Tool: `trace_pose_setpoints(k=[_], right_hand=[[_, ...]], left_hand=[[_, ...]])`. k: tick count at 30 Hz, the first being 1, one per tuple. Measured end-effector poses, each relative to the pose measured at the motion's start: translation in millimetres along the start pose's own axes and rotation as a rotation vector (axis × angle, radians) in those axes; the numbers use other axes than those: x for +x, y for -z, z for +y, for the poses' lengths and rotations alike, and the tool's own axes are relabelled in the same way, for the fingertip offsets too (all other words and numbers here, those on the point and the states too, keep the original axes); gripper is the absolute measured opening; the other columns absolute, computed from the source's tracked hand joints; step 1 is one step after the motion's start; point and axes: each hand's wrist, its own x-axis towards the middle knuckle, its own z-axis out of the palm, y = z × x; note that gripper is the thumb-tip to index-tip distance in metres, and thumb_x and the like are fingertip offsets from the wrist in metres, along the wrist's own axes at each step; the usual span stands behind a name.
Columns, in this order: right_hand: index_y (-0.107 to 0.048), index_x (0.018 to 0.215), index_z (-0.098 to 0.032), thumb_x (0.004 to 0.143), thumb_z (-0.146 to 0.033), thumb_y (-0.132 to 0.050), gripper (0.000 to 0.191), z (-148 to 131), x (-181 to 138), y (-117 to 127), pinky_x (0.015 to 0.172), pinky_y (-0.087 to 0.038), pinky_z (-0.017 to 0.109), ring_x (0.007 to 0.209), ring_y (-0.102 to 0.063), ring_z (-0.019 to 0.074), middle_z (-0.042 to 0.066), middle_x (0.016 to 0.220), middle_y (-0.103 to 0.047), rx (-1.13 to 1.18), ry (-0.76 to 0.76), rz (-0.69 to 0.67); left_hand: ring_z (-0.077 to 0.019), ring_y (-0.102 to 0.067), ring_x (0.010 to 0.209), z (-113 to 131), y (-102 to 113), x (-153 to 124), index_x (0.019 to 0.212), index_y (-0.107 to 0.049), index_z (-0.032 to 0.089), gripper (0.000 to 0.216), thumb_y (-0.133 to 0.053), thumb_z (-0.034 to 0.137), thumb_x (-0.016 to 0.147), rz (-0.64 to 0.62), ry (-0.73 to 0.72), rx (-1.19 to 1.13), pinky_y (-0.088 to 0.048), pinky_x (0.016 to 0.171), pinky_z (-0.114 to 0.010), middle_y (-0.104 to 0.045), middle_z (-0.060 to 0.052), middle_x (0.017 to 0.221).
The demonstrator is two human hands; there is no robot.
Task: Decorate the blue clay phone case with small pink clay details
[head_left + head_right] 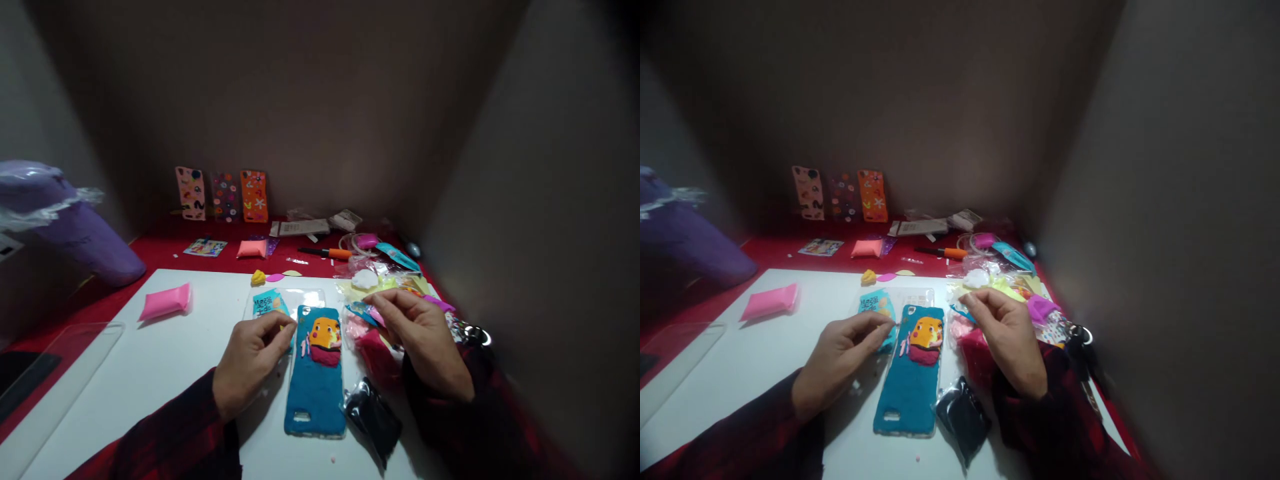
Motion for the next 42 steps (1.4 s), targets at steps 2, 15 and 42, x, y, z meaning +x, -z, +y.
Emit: trace_pose_setpoints(k=[2,15,42], right_hand=[[-0.062,0.084,-0.015,0.082,-0.045,-0.056,0.031,-9.7,-8.8,-0.2,0.038,-0.032,0.020,0.040,-0.031,0.0065,-0.008,0.049,-0.035,0.092,-0.088,0.053],[-0.055,0.108,-0.021,0.091,-0.031,-0.040,0.024,-40.8,-102.8,-75.1,0.079,-0.047,0.027,0.093,-0.060,0.0170,0.004,0.099,-0.064,-0.084,0.142,-0.040],[-0.070,0.098,-0.023,0.081,-0.014,-0.061,0.021,-15.4,-117.8,-56.9,0.092,-0.048,0.036,0.100,-0.064,0.0205,0.005,0.105,-0.070,0.116,0.196,-0.099]], left_hand=[[-0.0065,-0.039,0.050,10.0,-1.7,-7.2,0.072,-0.060,0.015,0.022,-0.059,0.035,0.080,-0.017,0.200,-0.271,-0.032,0.045,-0.018,-0.048,0.004,0.059],[-0.0193,-0.061,0.069,37.4,-45.3,-65.1,0.096,-0.060,0.024,0.040,-0.026,0.043,0.095,-0.234,0.171,-0.572,-0.051,0.053,-0.032,-0.060,-0.006,0.071],[-0.0123,-0.060,0.067,40.6,-58.4,-73.4,0.083,-0.060,0.011,0.023,-0.040,0.015,0.092,-0.108,0.577,-1.586,-0.052,0.069,-0.025,-0.061,-0.005,0.073]])
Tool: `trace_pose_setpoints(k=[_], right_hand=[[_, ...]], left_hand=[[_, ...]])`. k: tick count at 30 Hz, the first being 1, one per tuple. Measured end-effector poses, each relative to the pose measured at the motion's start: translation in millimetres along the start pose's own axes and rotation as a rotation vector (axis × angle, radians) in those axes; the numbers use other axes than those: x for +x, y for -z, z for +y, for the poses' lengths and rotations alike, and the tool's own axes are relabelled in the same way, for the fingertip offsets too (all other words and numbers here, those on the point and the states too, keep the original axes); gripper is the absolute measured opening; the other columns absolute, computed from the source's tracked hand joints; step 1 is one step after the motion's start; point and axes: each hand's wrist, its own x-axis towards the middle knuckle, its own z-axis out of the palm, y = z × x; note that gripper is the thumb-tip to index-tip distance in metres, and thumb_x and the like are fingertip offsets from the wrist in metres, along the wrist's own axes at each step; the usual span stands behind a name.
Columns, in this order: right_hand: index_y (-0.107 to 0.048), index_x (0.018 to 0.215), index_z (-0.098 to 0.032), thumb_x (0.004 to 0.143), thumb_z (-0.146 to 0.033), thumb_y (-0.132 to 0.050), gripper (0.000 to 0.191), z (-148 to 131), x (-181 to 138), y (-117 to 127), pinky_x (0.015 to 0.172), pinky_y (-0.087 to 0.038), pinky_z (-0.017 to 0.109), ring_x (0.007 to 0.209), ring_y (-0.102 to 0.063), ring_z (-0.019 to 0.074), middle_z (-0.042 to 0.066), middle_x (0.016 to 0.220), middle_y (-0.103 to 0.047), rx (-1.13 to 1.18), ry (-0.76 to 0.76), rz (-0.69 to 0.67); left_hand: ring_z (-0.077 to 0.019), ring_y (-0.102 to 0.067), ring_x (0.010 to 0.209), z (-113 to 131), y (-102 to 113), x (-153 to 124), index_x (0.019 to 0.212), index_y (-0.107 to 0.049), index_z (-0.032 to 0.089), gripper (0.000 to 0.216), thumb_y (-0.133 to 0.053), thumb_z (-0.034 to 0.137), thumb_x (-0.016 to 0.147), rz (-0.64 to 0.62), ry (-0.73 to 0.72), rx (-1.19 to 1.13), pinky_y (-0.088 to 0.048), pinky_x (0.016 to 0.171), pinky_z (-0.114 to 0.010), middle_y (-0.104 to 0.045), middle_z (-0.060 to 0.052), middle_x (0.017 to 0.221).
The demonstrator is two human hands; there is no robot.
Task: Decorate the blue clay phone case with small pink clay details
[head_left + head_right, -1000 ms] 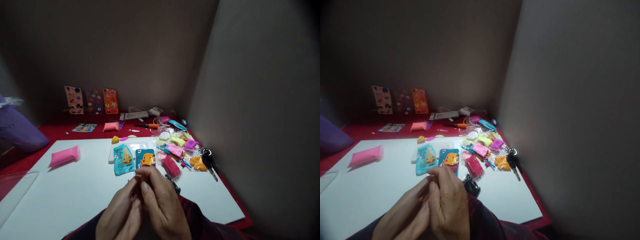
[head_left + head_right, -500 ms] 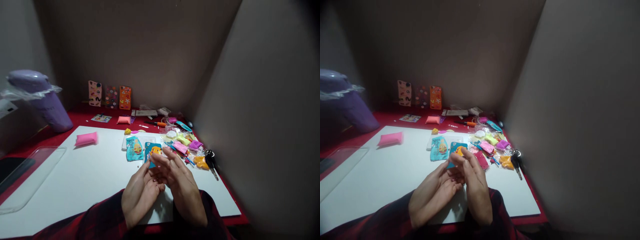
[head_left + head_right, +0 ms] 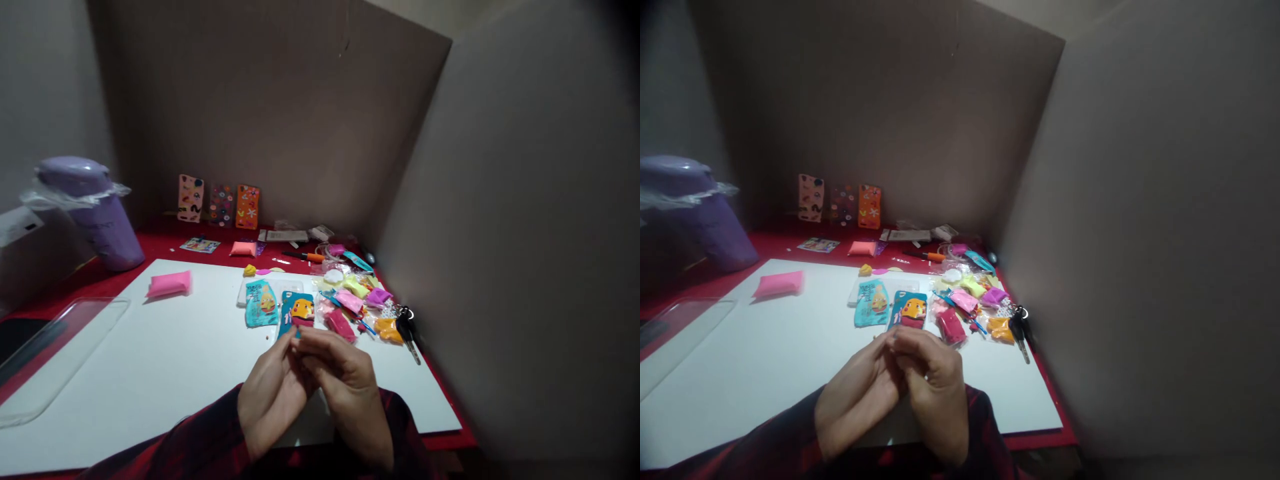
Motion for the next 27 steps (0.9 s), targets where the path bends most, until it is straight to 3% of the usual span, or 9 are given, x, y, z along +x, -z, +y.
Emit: trace_pose_setpoints(k=[4,7,10,14,21,27], right_hand=[[-0.070,0.090,-0.022,0.083,-0.012,-0.057,0.017,-5.1,-3.3,2.7,0.079,-0.050,0.028,0.090,-0.064,0.0170,0.004,0.096,-0.069,-0.240,0.189,0.011],[-0.068,0.088,-0.022,0.087,-0.016,-0.052,0.017,-4.0,-1.8,25.0,0.071,-0.048,0.028,0.078,-0.062,0.0162,0.003,0.082,-0.068,-0.484,0.239,0.046],[-0.066,0.087,-0.019,0.087,-0.021,-0.050,0.016,4.7,5.3,64.9,0.070,-0.045,0.029,0.076,-0.061,0.0179,0.005,0.082,-0.068,-0.859,0.193,0.262],[-0.066,0.087,-0.021,0.087,-0.020,-0.047,0.019,17.5,23.9,103.9,0.066,-0.044,0.025,0.073,-0.063,0.0156,0.002,0.083,-0.070,-1.022,0.057,0.245],[-0.062,0.065,-0.021,0.075,-0.011,-0.054,0.017,32.6,54.1,99.9,0.056,-0.033,0.025,0.066,-0.061,0.0164,0.002,0.069,-0.068,-1.241,-0.028,0.138],[-0.060,0.076,-0.019,0.076,-0.007,-0.047,0.017,51.7,60.4,96.4,0.058,-0.030,0.027,0.075,-0.061,0.0197,0.007,0.078,-0.067,-1.338,-0.093,0.136]], left_hand=[[-0.0100,-0.056,0.056,-0.4,5.5,1.4,0.074,-0.059,0.012,0.026,-0.041,0.016,0.092,0.077,0.020,0.040,-0.050,0.057,-0.022,-0.058,-0.003,0.066],[-0.0119,-0.055,0.056,5.7,10.1,0.8,0.074,-0.061,0.009,0.028,-0.043,0.021,0.092,0.095,0.069,0.181,-0.049,0.052,-0.023,-0.059,-0.007,0.067],[-0.0114,-0.055,0.056,22.6,9.0,-0.5,0.079,-0.064,0.004,0.030,-0.042,0.021,0.091,0.130,0.070,0.322,-0.046,0.049,-0.021,-0.060,-0.011,0.071],[-0.0094,-0.050,0.055,53.0,-1.0,3.1,0.078,-0.064,0.007,0.025,-0.048,0.023,0.089,0.143,-0.030,0.438,-0.044,0.048,-0.020,-0.054,-0.005,0.067],[-0.0036,-0.022,0.038,68.8,0.7,27.7,0.067,-0.058,0.013,0.032,-0.049,0.036,0.088,0.122,0.049,0.547,-0.017,0.034,-0.015,-0.033,0.006,0.046],[-0.0034,-0.017,0.038,64.1,20.4,29.0,0.069,-0.059,0.013,0.034,-0.054,0.044,0.083,0.168,0.076,0.601,-0.016,0.034,-0.015,-0.031,0.007,0.044]])
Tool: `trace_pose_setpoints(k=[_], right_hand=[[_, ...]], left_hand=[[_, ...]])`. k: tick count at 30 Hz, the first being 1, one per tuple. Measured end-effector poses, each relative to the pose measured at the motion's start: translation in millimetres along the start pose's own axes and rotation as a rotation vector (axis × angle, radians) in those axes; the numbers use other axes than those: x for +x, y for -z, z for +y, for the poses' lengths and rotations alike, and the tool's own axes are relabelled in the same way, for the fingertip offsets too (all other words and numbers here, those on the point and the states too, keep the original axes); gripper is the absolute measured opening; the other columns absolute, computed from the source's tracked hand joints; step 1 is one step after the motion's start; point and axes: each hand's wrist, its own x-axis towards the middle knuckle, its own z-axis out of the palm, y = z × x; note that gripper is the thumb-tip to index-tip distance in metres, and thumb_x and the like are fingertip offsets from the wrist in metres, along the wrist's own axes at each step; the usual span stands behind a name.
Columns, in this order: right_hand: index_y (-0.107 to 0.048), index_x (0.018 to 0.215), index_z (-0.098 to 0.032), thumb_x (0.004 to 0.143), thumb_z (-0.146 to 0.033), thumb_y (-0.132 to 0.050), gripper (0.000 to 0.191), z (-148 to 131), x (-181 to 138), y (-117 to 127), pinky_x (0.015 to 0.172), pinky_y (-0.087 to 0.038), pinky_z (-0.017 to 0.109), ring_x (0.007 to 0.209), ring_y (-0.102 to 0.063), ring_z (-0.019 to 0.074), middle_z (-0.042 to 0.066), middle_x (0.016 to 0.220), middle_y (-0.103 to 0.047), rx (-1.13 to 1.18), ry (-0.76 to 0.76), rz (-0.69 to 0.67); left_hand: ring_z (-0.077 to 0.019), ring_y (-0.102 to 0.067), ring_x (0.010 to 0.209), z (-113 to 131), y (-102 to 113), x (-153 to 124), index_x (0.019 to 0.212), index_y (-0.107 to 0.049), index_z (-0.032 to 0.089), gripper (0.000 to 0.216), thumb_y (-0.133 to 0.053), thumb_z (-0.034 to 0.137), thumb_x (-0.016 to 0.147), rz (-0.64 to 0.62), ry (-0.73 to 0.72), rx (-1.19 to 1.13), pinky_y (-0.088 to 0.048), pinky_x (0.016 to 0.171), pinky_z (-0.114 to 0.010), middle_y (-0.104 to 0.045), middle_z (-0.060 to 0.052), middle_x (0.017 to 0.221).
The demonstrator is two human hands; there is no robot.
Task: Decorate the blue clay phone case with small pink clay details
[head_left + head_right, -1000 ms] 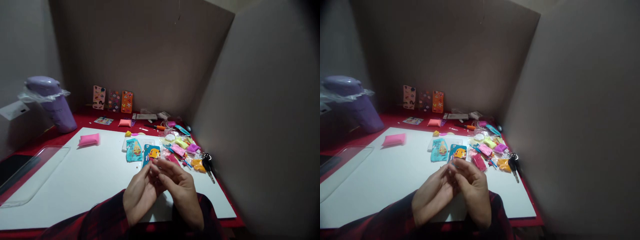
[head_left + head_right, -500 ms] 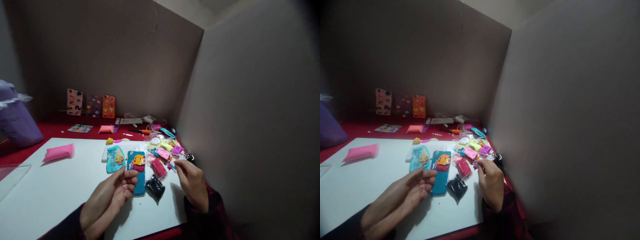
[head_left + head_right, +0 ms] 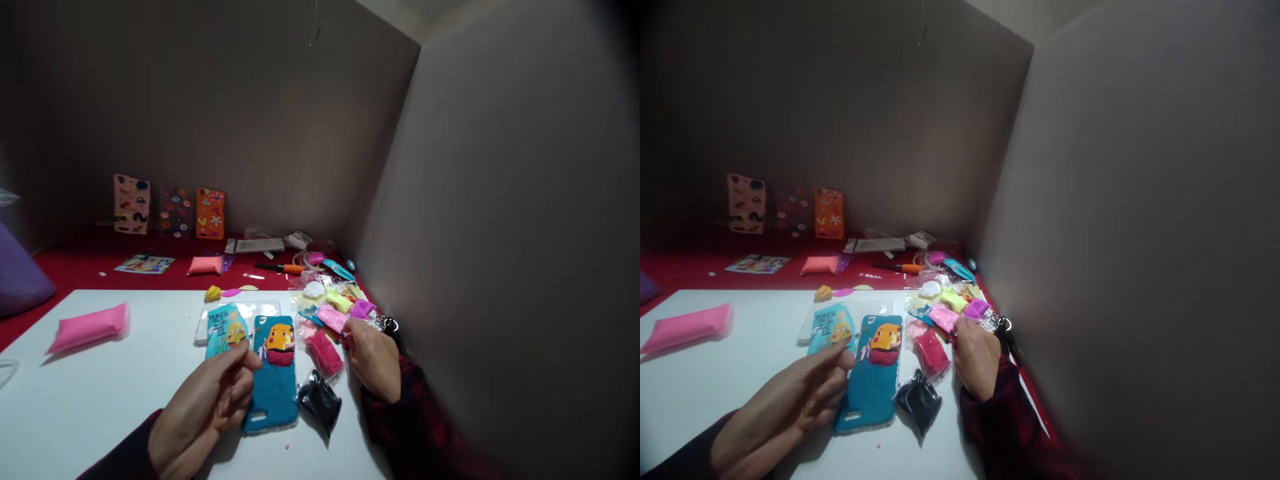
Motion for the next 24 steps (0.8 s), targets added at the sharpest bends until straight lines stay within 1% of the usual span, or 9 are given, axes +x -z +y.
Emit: trace_pose_setpoints(k=[3,7,12,16,20,22,24], right_hand=[[-0.059,0.081,-0.019,0.073,-0.008,-0.049,0.017,-0.5,5.7,-0.2,0.058,-0.031,0.027,0.070,-0.060,0.0187,0.005,0.074,-0.067,0.019,-0.021,-0.032],[-0.059,0.085,-0.020,0.066,-0.010,-0.052,0.023,5.6,17.9,8.7,0.054,-0.033,0.024,0.060,-0.058,0.0154,-0.001,0.066,-0.065,0.115,-0.042,-0.082],[-0.061,0.073,-0.020,0.070,-0.015,-0.046,0.016,15.2,25.2,23.9,0.058,-0.040,0.023,0.064,-0.061,0.0146,-0.001,0.070,-0.068,0.252,-0.057,-0.086],[-0.065,0.075,-0.020,0.071,-0.018,-0.046,0.020,20.8,19.6,39.5,0.059,-0.043,0.025,0.061,-0.062,0.0150,0.000,0.066,-0.069,0.329,-0.116,-0.040],[-0.065,0.075,-0.019,0.072,-0.019,-0.046,0.019,30.3,12.7,57.0,0.053,-0.043,0.025,0.053,-0.060,0.0145,0.000,0.060,-0.068,0.384,-0.160,0.016],[-0.065,0.076,-0.018,0.073,-0.020,-0.047,0.018,33.3,11.4,60.6,0.051,-0.043,0.024,0.054,-0.060,0.0143,0.001,0.062,-0.068,0.417,-0.158,0.032],[-0.064,0.082,-0.017,0.078,-0.022,-0.045,0.020,32.2,11.1,57.2,0.052,-0.045,0.023,0.057,-0.061,0.0143,0.002,0.067,-0.069,0.446,-0.151,0.052]], left_hand=[[-0.0034,-0.016,0.038,-2.8,3.2,-2.4,0.068,-0.059,0.013,0.035,-0.054,0.044,0.082,0.007,0.008,0.016,-0.017,0.034,-0.015,-0.031,0.007,0.044],[-0.0037,-0.015,0.038,-4.1,3.9,-2.5,0.067,-0.059,0.014,0.034,-0.055,0.045,0.081,0.007,-0.002,0.022,-0.016,0.034,-0.015,-0.031,0.007,0.044],[-0.0039,-0.013,0.039,-5.4,3.3,-3.7,0.068,-0.059,0.015,0.037,-0.053,0.048,0.081,-0.007,-0.002,0.051,-0.016,0.035,-0.016,-0.031,0.007,0.044],[-0.0045,-0.013,0.039,-4.9,1.6,-6.2,0.067,-0.058,0.015,0.039,-0.050,0.050,0.082,-0.008,-0.003,0.083,-0.015,0.036,-0.017,-0.030,0.007,0.043],[-0.0050,-0.014,0.038,-3.6,-0.8,-7.3,0.067,-0.058,0.015,0.039,-0.048,0.050,0.083,-0.007,-0.011,0.137,-0.014,0.037,-0.018,-0.030,0.007,0.043],[-0.0051,-0.014,0.039,-3.2,-1.9,-7.5,0.068,-0.058,0.015,0.038,-0.048,0.049,0.084,-0.019,-0.012,0.157,-0.014,0.037,-0.018,-0.030,0.007,0.042],[-0.0051,-0.014,0.039,-3.1,-2.8,-7.6,0.067,-0.058,0.016,0.038,-0.049,0.048,0.083,-0.028,-0.014,0.171,-0.013,0.038,-0.018,-0.030,0.007,0.042]])
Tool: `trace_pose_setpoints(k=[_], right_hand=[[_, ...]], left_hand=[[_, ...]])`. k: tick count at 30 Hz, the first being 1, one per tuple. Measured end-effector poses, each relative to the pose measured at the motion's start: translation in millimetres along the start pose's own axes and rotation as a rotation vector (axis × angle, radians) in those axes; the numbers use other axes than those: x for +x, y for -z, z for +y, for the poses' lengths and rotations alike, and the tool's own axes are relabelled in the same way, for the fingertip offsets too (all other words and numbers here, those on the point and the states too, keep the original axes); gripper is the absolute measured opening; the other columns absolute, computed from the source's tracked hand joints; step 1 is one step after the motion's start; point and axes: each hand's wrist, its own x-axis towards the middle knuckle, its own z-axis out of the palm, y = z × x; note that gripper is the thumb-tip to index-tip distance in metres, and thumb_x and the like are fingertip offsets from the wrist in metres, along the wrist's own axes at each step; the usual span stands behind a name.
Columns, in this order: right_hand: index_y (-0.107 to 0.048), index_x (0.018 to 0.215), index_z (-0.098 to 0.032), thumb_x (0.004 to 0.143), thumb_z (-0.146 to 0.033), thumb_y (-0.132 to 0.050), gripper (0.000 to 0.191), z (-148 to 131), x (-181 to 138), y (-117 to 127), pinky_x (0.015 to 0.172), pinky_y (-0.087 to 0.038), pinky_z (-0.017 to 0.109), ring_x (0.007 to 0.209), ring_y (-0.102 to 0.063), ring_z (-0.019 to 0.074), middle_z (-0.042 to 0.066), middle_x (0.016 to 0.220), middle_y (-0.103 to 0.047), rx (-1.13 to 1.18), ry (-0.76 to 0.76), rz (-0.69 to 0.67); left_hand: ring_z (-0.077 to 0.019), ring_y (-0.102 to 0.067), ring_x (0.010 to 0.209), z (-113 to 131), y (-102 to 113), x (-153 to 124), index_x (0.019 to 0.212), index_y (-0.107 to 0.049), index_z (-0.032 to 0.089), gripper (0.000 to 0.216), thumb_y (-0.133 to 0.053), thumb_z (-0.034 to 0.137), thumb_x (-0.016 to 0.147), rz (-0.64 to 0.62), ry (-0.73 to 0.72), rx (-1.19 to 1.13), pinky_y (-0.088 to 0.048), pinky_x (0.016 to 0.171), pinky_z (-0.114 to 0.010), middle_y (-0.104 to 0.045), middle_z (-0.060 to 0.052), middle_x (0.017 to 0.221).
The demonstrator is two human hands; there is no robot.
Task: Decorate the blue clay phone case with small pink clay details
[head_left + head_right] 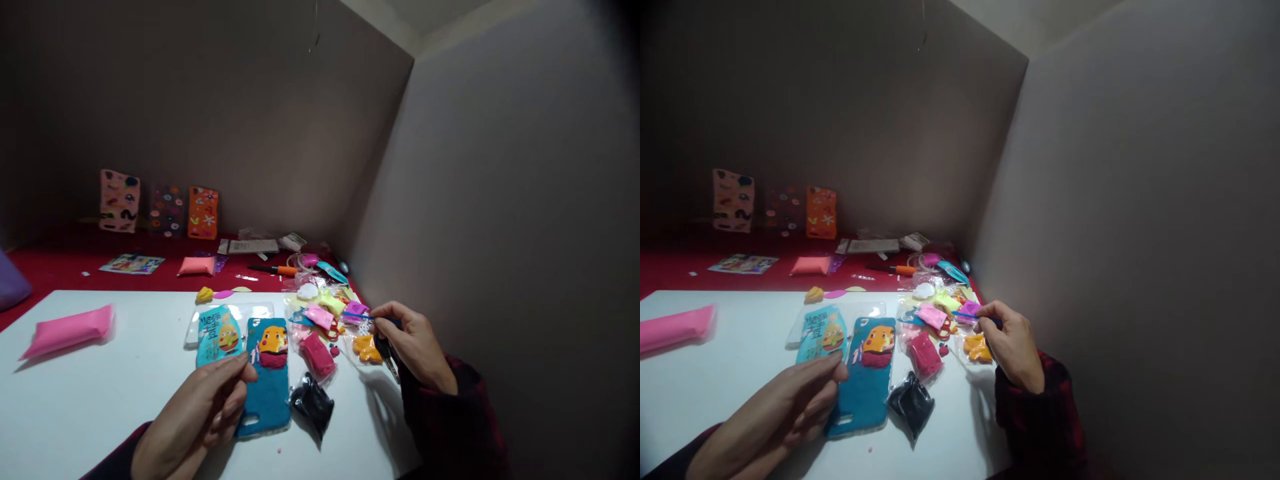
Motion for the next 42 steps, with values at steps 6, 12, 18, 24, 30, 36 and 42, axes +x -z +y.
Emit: trace_pose_setpoints(k=[6,12,18,24,30,36,42], right_hand=[[-0.068,0.094,-0.021,0.078,-0.031,-0.052,0.025,9.6,-8.6,-28.6,0.070,-0.050,0.025,0.081,-0.066,0.0166,0.003,0.093,-0.072,-0.008,0.076,-0.007],[-0.067,0.095,-0.016,0.085,-0.031,-0.040,0.033,43.0,-14.4,3.3,0.068,-0.047,0.033,0.077,-0.066,0.0227,0.011,0.086,-0.072,-0.206,-0.088,0.220],[-0.068,0.067,-0.023,0.077,-0.021,-0.047,0.023,51.9,-23.9,3.4,0.059,-0.041,0.028,0.064,-0.065,0.0200,0.005,0.067,-0.071,-0.354,-0.093,0.114],[-0.066,0.066,-0.023,0.078,-0.021,-0.050,0.020,38.7,-21.2,-9.6,0.056,-0.039,0.027,0.063,-0.064,0.0194,0.004,0.067,-0.070,-0.382,-0.023,0.066],[-0.068,0.079,-0.025,0.085,-0.027,-0.046,0.023,6.4,-9.7,-23.3,0.059,-0.040,0.026,0.067,-0.064,0.0176,0.002,0.073,-0.070,-0.360,0.085,-0.003],[-0.065,0.091,-0.022,0.080,-0.020,-0.054,0.016,-13.4,3.8,-56.6,0.071,-0.041,0.026,0.084,-0.060,0.0178,0.004,0.092,-0.067,-0.345,0.284,-0.062],[-0.064,0.088,-0.021,0.076,-0.013,-0.055,0.017,-10.9,17.0,-85.9,0.064,-0.037,0.026,0.081,-0.057,0.0190,0.005,0.088,-0.064,-0.372,0.364,-0.053]], left_hand=[[-0.0059,-0.012,0.040,-0.5,0.6,1.2,0.066,-0.058,0.016,0.038,-0.049,0.048,0.083,-0.015,0.000,0.017,-0.012,0.038,-0.019,-0.029,0.007,0.043],[-0.0060,-0.014,0.040,-2.0,0.4,0.9,0.064,-0.057,0.016,0.036,-0.054,0.048,0.080,-0.017,0.015,0.033,-0.014,0.039,-0.019,-0.031,0.006,0.043],[-0.0053,-0.014,0.039,-2.6,0.1,-0.3,0.061,-0.056,0.016,0.037,-0.058,0.049,0.076,0.003,0.026,0.046,-0.014,0.038,-0.019,-0.031,0.007,0.042],[-0.0061,-0.015,0.040,-2.4,0.3,0.3,0.055,-0.049,0.017,0.033,-0.058,0.038,0.078,-0.030,-0.028,0.020,-0.014,0.037,-0.019,-0.032,0.006,0.043],[-0.0067,-0.025,0.036,-0.9,-0.3,-1.7,0.053,-0.047,0.018,0.033,-0.061,0.038,0.075,-0.005,-0.054,-0.036,-0.024,0.037,-0.018,-0.035,0.006,0.039],[-0.0075,-0.023,0.037,-2.5,2.0,-1.2,0.060,-0.054,0.017,0.031,-0.053,0.040,0.081,0.055,-0.109,-0.019,-0.023,0.037,-0.019,-0.034,0.006,0.039],[-0.0069,-0.016,0.038,-0.2,2.9,0.9,0.064,-0.056,0.017,0.030,-0.049,0.039,0.083,0.058,-0.053,-0.059,-0.016,0.037,-0.019,-0.031,0.006,0.039]])
